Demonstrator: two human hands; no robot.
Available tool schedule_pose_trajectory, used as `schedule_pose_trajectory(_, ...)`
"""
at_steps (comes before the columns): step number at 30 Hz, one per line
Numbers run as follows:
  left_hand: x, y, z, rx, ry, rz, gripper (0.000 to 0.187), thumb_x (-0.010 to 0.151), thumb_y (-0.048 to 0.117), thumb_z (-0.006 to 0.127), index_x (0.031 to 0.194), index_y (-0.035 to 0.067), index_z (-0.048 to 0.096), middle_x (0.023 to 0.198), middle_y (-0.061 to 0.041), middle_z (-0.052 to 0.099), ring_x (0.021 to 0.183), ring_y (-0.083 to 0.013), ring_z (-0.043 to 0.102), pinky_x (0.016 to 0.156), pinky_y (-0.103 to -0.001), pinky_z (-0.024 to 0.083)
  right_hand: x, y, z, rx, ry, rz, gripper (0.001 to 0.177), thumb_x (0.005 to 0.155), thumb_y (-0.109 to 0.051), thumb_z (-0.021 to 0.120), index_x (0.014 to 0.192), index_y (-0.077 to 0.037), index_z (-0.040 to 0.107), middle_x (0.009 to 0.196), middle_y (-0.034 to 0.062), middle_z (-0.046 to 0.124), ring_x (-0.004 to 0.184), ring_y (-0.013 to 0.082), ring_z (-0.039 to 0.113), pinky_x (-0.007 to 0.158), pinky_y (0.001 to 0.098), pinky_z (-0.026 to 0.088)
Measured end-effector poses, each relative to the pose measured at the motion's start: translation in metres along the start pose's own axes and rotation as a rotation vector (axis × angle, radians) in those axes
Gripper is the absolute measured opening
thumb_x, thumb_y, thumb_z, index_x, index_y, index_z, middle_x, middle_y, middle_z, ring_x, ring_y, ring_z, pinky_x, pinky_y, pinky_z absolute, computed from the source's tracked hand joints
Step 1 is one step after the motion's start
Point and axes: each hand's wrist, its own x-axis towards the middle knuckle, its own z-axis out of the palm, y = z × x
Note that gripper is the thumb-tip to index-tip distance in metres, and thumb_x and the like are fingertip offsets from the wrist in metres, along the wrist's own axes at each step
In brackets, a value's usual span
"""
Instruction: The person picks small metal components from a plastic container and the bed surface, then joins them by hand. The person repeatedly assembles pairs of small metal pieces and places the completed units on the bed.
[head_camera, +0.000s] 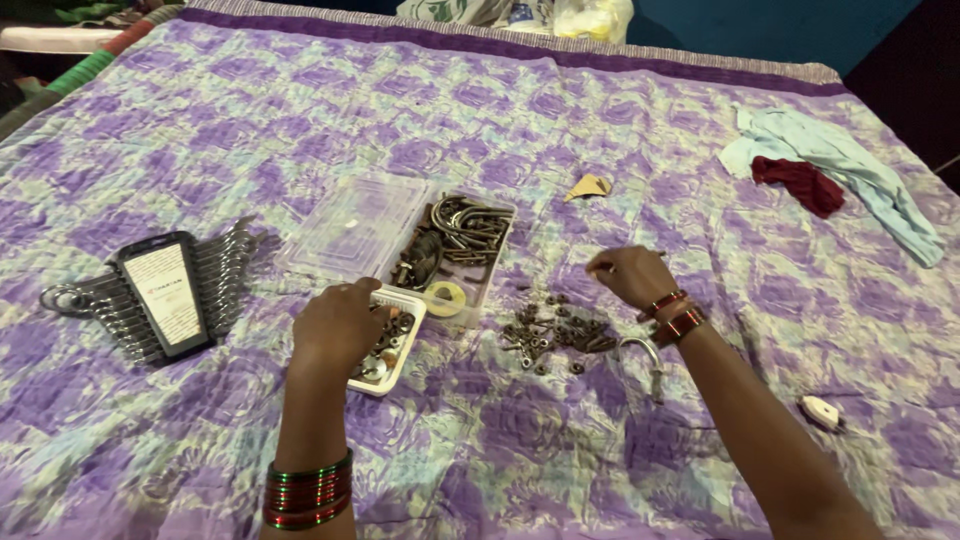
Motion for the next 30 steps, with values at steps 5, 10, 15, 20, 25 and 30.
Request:
schedule_pose_trajectory(5, 0.000, 0.004, -0.001, 0.042, -0.025, 0.014, 0.052, 0.093, 0.045, 0.066, 0.141, 0.024, 0.059, 0.134, -0.013, 0.065, 0.124, -0.0325, 0.062, 0.102, -0.047, 0.051, -0.035, 0.010, 0.008, 0.022, -0.227, -0.065, 0.014, 0.087, -0.023, 0.072, 0.096, -0.022, 0.082, 0.092, 0.0013, 0.080, 0.078, 0.0210, 0.073, 0.074, 0.0370, 0.057)
schedule_pose_trajectory(10, 0.000, 0.010, -0.001, 0.052, -0.081, -0.030, 0.054, 0.094, 0.048, 0.065, 0.141, 0.024, 0.058, 0.134, -0.011, 0.065, 0.123, -0.0316, 0.064, 0.101, -0.047, 0.052, -0.053, -0.010, 0.020, 0.044, -0.269, -0.110, 0.014, 0.082, -0.018, 0.074, 0.094, -0.021, 0.081, 0.094, 0.0014, 0.076, 0.084, 0.0220, 0.072, 0.075, 0.0381, 0.056)
schedule_pose_trajectory(15, 0.002, 0.007, 0.001, 0.052, -0.051, -0.003, 0.053, 0.093, 0.048, 0.066, 0.140, 0.024, 0.059, 0.133, -0.012, 0.066, 0.124, -0.0320, 0.063, 0.101, -0.047, 0.051, -0.062, -0.032, 0.010, -0.080, -0.242, -0.055, 0.016, 0.078, -0.018, 0.078, 0.092, -0.022, 0.080, 0.094, 0.0025, 0.073, 0.089, 0.0264, 0.069, 0.074, 0.0420, 0.055)
schedule_pose_trajectory(20, 0.002, 0.005, 0.002, 0.049, -0.034, 0.000, 0.054, 0.092, 0.047, 0.067, 0.140, 0.024, 0.059, 0.133, -0.012, 0.066, 0.124, -0.0324, 0.063, 0.102, -0.047, 0.051, -0.064, -0.043, 0.001, -0.103, -0.360, -0.084, 0.016, 0.075, -0.025, 0.082, 0.090, -0.019, 0.078, 0.093, 0.0036, 0.073, 0.088, 0.0253, 0.070, 0.075, 0.0414, 0.055)
schedule_pose_trajectory(25, 0.001, 0.005, 0.000, 0.052, -0.047, -0.006, 0.056, 0.092, 0.049, 0.067, 0.141, 0.024, 0.058, 0.133, -0.014, 0.065, 0.124, -0.0332, 0.063, 0.102, -0.047, 0.051, -0.060, -0.035, 0.005, -0.107, -0.394, -0.142, 0.014, 0.079, -0.026, 0.080, 0.087, -0.016, 0.077, 0.088, 0.0047, 0.072, 0.083, 0.0243, 0.070, 0.072, 0.0409, 0.055)
schedule_pose_trajectory(30, 0.000, 0.004, 0.000, 0.028, -0.032, 0.006, 0.056, 0.091, 0.050, 0.067, 0.141, 0.024, 0.059, 0.133, -0.013, 0.065, 0.124, -0.0330, 0.062, 0.102, -0.047, 0.051, -0.051, -0.010, 0.002, 0.169, -0.281, -0.186, 0.018, 0.085, -0.029, 0.076, 0.096, -0.014, 0.077, 0.089, 0.0014, 0.076, 0.079, 0.0196, 0.071, 0.073, 0.0379, 0.056)
